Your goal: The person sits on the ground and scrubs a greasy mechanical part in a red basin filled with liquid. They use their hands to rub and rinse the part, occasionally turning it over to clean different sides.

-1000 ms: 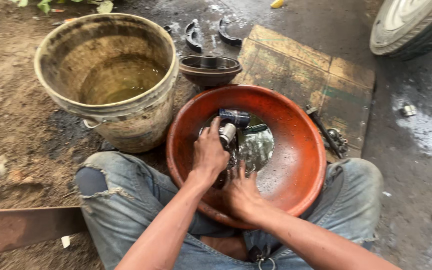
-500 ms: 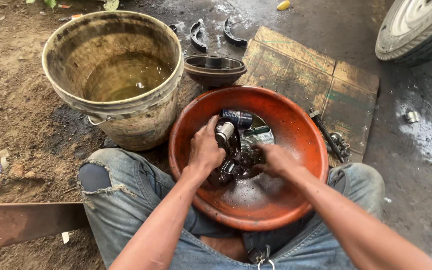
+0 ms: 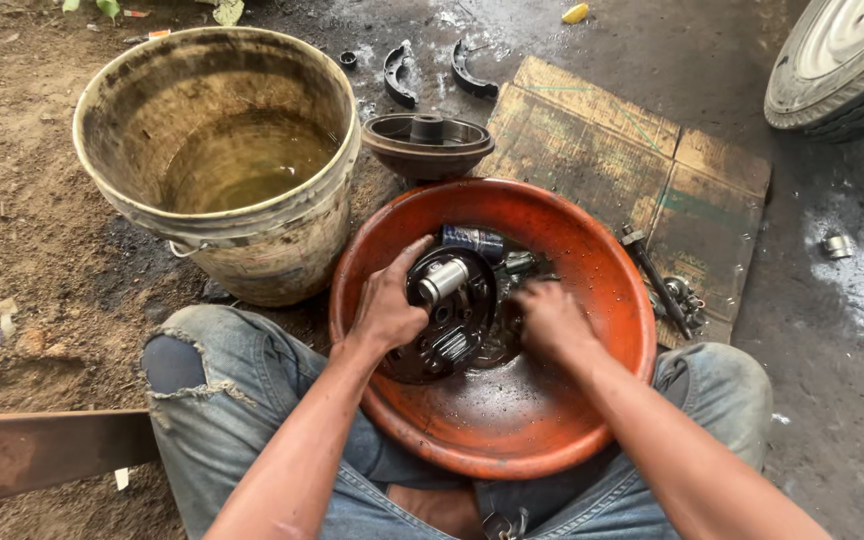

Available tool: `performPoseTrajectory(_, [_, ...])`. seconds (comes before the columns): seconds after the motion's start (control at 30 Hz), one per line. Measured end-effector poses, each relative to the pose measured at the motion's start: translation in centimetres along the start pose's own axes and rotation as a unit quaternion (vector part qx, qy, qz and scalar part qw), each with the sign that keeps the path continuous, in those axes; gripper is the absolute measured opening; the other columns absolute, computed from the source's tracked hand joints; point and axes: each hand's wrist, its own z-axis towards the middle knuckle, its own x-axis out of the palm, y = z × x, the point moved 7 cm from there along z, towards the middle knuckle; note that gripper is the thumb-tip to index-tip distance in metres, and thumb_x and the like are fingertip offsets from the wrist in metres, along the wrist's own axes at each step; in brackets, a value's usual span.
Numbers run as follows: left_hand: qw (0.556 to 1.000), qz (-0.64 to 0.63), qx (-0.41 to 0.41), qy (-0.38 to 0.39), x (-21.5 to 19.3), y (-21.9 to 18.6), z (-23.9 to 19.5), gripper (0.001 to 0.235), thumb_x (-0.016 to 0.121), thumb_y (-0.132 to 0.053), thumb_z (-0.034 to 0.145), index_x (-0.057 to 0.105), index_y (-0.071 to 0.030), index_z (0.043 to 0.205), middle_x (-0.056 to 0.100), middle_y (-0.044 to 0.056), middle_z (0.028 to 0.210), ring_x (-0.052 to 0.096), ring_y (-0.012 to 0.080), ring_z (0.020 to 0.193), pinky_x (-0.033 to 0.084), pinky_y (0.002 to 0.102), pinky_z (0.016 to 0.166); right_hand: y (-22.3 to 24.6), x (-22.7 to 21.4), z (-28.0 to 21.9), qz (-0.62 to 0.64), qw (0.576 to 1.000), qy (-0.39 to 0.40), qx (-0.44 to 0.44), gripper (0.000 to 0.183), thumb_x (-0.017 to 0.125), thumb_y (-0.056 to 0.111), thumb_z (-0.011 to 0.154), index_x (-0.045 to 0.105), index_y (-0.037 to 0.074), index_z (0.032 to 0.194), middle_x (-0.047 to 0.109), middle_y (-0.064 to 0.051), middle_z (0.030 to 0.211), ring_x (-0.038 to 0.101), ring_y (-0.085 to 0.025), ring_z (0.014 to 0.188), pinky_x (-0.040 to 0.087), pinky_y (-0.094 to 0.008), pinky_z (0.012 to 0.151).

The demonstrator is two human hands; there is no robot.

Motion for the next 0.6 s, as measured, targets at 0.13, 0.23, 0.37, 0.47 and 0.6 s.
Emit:
performPoseTrajectory(0.13, [0.993,0.007,-0.116,0.010,0.4,2.8,0.4,0.087,0.060,0.005,0.063,0.050,-0.013,0.147,0.068,0.020,0.133,0.066,0.0322,0.126,0.048,0.037,0.113,-0.2,4.3,-1.6,0.163,0.939,0.266,0.143,0.027,0.064,0.002,0.088,0.078,0.011,0.108,0.078,-0.014,0.111,0.075,-0.031,0.104,0.060,-0.040,0.096])
performPoseTrajectory(0.23, [0.991,0.064,-0.111,-0.025,-0.8,4.0,1.0,0.085,0.068,0.001,0.062,0.051,-0.006,0.145,0.067,0.025,0.131,0.064,0.0366,0.126,0.048,0.038,0.112,0.1,2.7,-1.1,0.350,0.856,0.251,0.287,0.034,0.067,0.006,0.081,0.078,0.012,0.113,0.079,-0.013,0.110,0.079,-0.027,0.098,0.062,-0.038,0.092])
performPoseTrajectory(0.37, [0.982,0.133,-0.126,-0.032,0.0,4.8,1.1,0.092,0.078,-0.004,0.062,0.043,0.000,0.147,0.061,0.028,0.133,0.060,0.0419,0.126,0.047,0.043,0.110,2.9,1.0,-0.3,0.400,0.825,0.206,0.342,0.027,0.076,0.022,0.087,0.077,0.011,0.112,0.078,-0.015,0.106,0.076,-0.028,0.097,0.058,-0.038,0.090])
performPoseTrajectory(0.47, [0.974,0.166,-0.154,-0.012,0.2,4.4,0.9,0.102,0.092,-0.018,0.060,0.040,-0.001,0.146,0.061,0.027,0.131,0.061,0.0425,0.121,0.049,0.046,0.106,4.2,2.6,0.5,0.325,0.844,0.271,0.329,0.025,0.076,0.027,0.092,0.079,0.011,0.111,0.077,-0.016,0.105,0.075,-0.026,0.092,0.057,-0.038,0.087])
performPoseTrajectory(0.6, [0.967,0.194,-0.163,-0.002,-0.2,3.3,0.7,0.109,0.098,-0.029,0.061,0.039,0.000,0.148,0.063,0.029,0.126,0.065,0.0434,0.114,0.054,0.049,0.100,3.2,6.0,1.1,0.306,0.819,0.309,0.375,0.019,0.072,0.019,0.094,0.080,0.007,0.106,0.081,-0.019,0.094,0.076,-0.022,0.076,0.061,-0.036,0.073])
